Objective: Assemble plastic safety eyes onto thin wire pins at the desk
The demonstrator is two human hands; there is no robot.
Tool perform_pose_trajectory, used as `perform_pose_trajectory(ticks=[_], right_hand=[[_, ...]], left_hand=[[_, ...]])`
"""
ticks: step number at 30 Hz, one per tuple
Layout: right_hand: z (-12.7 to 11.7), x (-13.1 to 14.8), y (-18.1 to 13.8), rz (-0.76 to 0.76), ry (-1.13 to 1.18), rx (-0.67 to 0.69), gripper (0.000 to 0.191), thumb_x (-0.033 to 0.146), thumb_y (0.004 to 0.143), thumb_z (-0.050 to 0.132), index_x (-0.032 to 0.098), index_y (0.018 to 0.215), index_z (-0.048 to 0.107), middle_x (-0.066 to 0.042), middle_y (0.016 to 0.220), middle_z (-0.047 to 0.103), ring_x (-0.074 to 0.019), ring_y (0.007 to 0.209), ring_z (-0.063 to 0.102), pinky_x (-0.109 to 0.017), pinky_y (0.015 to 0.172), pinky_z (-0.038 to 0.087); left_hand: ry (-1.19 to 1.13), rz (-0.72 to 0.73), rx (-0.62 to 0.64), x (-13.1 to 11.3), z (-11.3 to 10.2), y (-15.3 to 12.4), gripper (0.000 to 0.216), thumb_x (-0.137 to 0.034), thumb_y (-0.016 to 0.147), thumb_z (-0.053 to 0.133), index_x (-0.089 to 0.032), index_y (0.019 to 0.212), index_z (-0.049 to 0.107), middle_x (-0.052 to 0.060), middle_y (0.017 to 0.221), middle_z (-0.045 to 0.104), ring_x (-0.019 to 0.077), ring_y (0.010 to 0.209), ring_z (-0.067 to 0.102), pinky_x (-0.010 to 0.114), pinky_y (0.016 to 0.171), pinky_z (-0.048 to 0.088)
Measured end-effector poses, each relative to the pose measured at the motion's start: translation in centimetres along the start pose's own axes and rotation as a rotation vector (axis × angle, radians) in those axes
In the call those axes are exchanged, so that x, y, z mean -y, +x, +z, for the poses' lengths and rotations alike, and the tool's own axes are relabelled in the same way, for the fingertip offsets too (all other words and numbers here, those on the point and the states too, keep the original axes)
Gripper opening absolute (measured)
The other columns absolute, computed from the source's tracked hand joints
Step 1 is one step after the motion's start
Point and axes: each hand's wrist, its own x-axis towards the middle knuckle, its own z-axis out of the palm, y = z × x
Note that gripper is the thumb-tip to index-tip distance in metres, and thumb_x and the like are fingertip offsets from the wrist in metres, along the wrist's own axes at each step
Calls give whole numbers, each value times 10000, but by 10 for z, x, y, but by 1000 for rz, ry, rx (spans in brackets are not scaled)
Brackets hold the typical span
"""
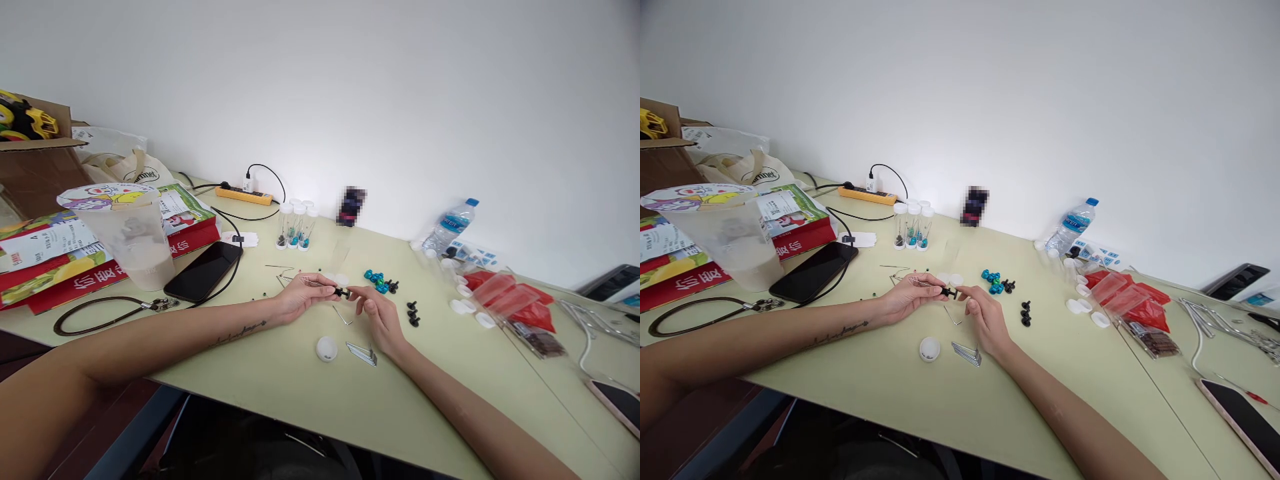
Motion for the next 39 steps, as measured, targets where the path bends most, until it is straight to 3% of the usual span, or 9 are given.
perform_pose_trajectory(ticks=[4,10,15,20,25,30,36,39], right_hand=[[0,1,0,-2,-41,26,451,391,946,225,193,946,630,-50,819,604,-151,657,546,-301,675,436],[0,2,1,-27,-54,2,445,425,940,217,213,1151,546,-52,868,608,-157,681,561,-314,708,446],[0,0,2,-1,-62,48,493,412,943,198,190,901,635,-59,800,608,-161,658,550,-303,660,438],[1,1,1,-3,-58,-6,422,413,941,223,205,1080,562,-53,883,608,-155,666,555,-313,703,436],[0,0,0,-9,-57,48,471,386,946,216,194,846,634,-54,812,601,-160,685,561,-299,670,441],[0,1,0,-5,-80,-42,427,421,939,221,209,1109,552,-55,890,611,-153,660,567,-318,697,454],[0,1,0,-30,-62,66,497,407,943,203,185,902,646,-68,805,622,-169,677,565,-309,661,452],[0,1,0,-8,-76,19,453,407,943,212,198,1043,601,-60,846,620,-163,677,567,-310,685,450]], left_hand=[[-2,-3,-2,0,0,0,265,-196,619,755,-102,844,651,65,849,682,215,853,655,381,961,407],[-1,-5,5,-1,1,-1,276,-209,618,757,-105,849,649,75,882,683,208,852,656,383,967,402],[-2,-21,-4,-1,2,-1,278,-204,606,764,-107,841,653,72,869,685,203,845,658,382,968,403],[-8,-16,3,-1,1,-1,272,-205,614,760,-107,844,653,70,869,684,205,849,657,387,975,397],[3,-16,7,0,0,-1,268,-204,622,756,-108,849,651,70,871,681,210,860,654,384,970,400],[3,-12,-2,0,0,-1,286,-213,611,762,-105,851,651,77,889,680,207,850,655,377,962,407],[10,-33,7,-1,1,0,279,-215,613,761,-107,845,650,78,889,681,201,849,656,370,962,408],[2,-31,7,-1,1,0,281,-215,614,761,-108,849,650,73,863,685,202,853,655,372,965,405]])
